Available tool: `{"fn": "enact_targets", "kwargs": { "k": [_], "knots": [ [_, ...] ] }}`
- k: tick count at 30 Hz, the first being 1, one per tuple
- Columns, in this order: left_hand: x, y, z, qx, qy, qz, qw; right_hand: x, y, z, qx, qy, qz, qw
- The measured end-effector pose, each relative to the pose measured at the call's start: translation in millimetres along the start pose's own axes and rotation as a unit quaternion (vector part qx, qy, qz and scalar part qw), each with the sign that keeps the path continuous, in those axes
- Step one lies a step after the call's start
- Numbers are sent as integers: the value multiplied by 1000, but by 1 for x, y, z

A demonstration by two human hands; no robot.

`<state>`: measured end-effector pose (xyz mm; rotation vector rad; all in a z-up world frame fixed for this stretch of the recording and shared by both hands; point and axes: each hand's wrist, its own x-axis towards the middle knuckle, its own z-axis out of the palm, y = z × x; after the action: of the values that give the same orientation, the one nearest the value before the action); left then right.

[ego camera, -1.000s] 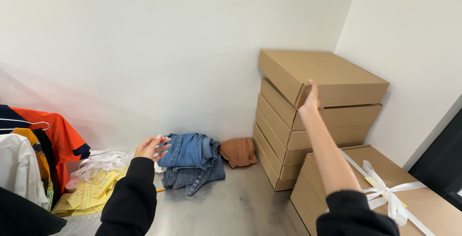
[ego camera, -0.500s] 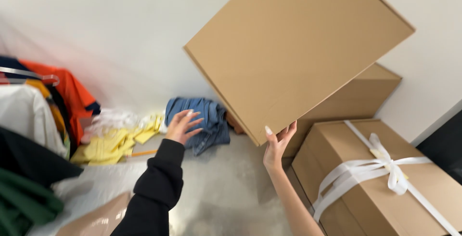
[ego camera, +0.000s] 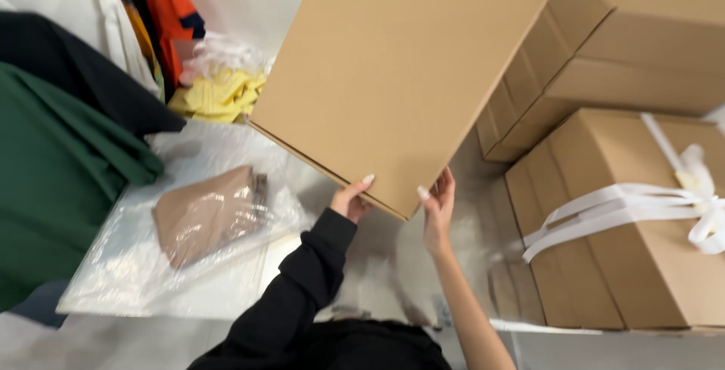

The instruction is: The person wraps a folded brown garment in a clear plastic bag and places it inside a cardboard box. They then close the box and tie it securely with a white ribbon, finishing with a bow on top.

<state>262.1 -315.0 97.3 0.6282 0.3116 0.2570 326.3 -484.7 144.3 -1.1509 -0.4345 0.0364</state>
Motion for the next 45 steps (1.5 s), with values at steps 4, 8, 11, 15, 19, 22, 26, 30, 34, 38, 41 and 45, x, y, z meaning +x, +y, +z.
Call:
{"fn": "enact_targets", "kwargs": {
  "k": [4,8,11,15,19,22,26,30,34,38,41,45],
  "knots": [
    [-28,31,-20,0,27,-48,998,-7,-24,-21,56,-9,101,993],
    [-38,44,-44,39,95,-97,990,-4,-37,-50,67,39,151,986],
    [-46,59,-37,61,152,-91,982,1,-12,-95,91,117,146,978],
    [-43,75,-27,55,181,-100,977,-16,-52,-81,85,210,216,950],
    [-19,62,-48,66,169,-114,977,-29,-40,-104,82,254,255,929],
    [-9,59,-53,84,170,-127,974,-38,-35,-116,78,272,287,915],
    [-6,57,-56,101,174,-142,969,-45,-15,-137,66,261,351,897],
    [2,52,-70,113,174,-149,967,-53,16,-156,74,256,395,879],
    [6,56,-73,159,168,-121,965,-58,0,-146,61,255,409,874],
    [7,58,-76,204,149,-88,963,-59,-5,-153,62,329,305,891],
    [5,54,-73,220,151,-87,960,-56,-21,-154,49,371,238,896],
    [-19,60,-31,211,141,-83,964,-55,-54,-137,46,359,206,909]
  ]
}}
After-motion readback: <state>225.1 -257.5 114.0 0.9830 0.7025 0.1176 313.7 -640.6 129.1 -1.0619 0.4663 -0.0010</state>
